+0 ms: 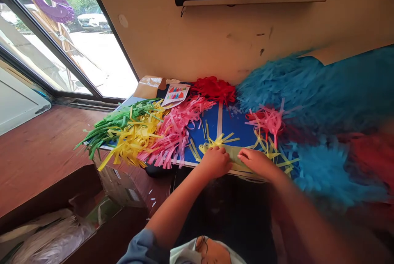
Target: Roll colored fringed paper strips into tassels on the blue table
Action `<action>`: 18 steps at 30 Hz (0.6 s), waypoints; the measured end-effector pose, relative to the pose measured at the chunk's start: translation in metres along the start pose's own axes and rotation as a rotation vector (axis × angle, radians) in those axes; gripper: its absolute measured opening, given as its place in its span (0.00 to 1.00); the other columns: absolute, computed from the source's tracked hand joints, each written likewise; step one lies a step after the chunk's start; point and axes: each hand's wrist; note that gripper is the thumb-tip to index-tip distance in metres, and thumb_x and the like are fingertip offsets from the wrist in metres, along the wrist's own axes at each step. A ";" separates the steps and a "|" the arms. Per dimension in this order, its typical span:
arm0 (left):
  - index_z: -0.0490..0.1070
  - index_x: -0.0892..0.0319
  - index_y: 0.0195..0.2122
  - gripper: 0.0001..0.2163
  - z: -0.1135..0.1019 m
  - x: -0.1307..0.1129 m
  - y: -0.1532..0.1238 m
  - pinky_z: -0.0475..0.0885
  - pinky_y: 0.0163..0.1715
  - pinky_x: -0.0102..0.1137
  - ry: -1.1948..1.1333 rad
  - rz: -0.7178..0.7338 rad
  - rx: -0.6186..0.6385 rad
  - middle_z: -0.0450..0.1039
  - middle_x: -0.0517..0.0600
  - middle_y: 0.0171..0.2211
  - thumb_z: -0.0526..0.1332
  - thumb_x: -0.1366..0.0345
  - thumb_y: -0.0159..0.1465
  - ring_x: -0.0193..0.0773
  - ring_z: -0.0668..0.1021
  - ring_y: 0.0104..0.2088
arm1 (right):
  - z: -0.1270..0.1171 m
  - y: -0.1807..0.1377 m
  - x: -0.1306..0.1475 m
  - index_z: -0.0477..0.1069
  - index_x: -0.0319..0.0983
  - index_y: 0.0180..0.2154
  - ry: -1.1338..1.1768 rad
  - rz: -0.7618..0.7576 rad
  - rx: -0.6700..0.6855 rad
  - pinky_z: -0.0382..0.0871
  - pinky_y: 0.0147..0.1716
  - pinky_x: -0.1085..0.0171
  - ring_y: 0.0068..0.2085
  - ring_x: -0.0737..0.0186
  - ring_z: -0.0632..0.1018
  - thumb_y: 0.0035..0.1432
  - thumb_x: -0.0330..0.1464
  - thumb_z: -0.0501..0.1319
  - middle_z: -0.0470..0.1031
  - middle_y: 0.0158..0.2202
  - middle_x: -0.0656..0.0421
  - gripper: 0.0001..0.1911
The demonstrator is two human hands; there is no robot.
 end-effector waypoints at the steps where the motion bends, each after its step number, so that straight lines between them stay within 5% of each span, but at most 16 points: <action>1: 0.71 0.60 0.35 0.13 0.001 0.001 -0.001 0.67 0.38 0.38 -0.006 0.011 -0.001 0.70 0.53 0.35 0.52 0.58 0.63 0.44 0.72 0.38 | -0.002 -0.003 -0.001 0.69 0.40 0.30 0.020 -0.028 0.019 0.61 0.32 0.65 0.33 0.62 0.73 0.58 0.38 0.49 0.74 0.32 0.58 0.14; 4: 0.71 0.59 0.37 0.12 0.006 0.003 -0.006 0.66 0.39 0.37 -0.024 0.032 -0.016 0.69 0.53 0.37 0.49 0.62 0.64 0.42 0.71 0.39 | 0.000 -0.017 -0.007 0.71 0.42 0.41 0.075 -0.212 0.028 0.63 0.45 0.59 0.46 0.57 0.71 0.53 0.41 0.56 0.72 0.45 0.55 0.15; 7: 0.71 0.58 0.38 0.12 0.009 0.007 -0.009 0.66 0.40 0.35 -0.048 0.044 -0.028 0.68 0.51 0.38 0.49 0.62 0.65 0.40 0.70 0.40 | 0.009 -0.032 -0.012 0.62 0.43 0.54 0.049 -0.360 -0.020 0.57 0.53 0.53 0.54 0.54 0.66 0.51 0.40 0.60 0.66 0.54 0.54 0.28; 12: 0.71 0.58 0.36 0.11 0.012 0.015 -0.010 0.65 0.41 0.33 -0.087 0.076 -0.036 0.69 0.50 0.38 0.50 0.63 0.64 0.38 0.70 0.40 | 0.026 -0.038 -0.015 0.59 0.43 0.56 0.016 -0.414 -0.070 0.58 0.53 0.52 0.51 0.58 0.70 0.56 0.34 0.55 0.70 0.50 0.56 0.25; 18: 0.71 0.56 0.39 0.16 0.009 0.014 -0.011 0.63 0.44 0.37 -0.114 0.099 -0.057 0.69 0.49 0.38 0.59 0.51 0.56 0.41 0.70 0.41 | 0.030 -0.032 -0.020 0.62 0.43 0.54 0.197 -0.227 -0.104 0.61 0.50 0.52 0.48 0.57 0.71 0.56 0.34 0.54 0.75 0.42 0.57 0.23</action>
Point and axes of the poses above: each hand's wrist, its own y-axis towards the middle knuckle, its own z-axis out of the palm, x = y × z
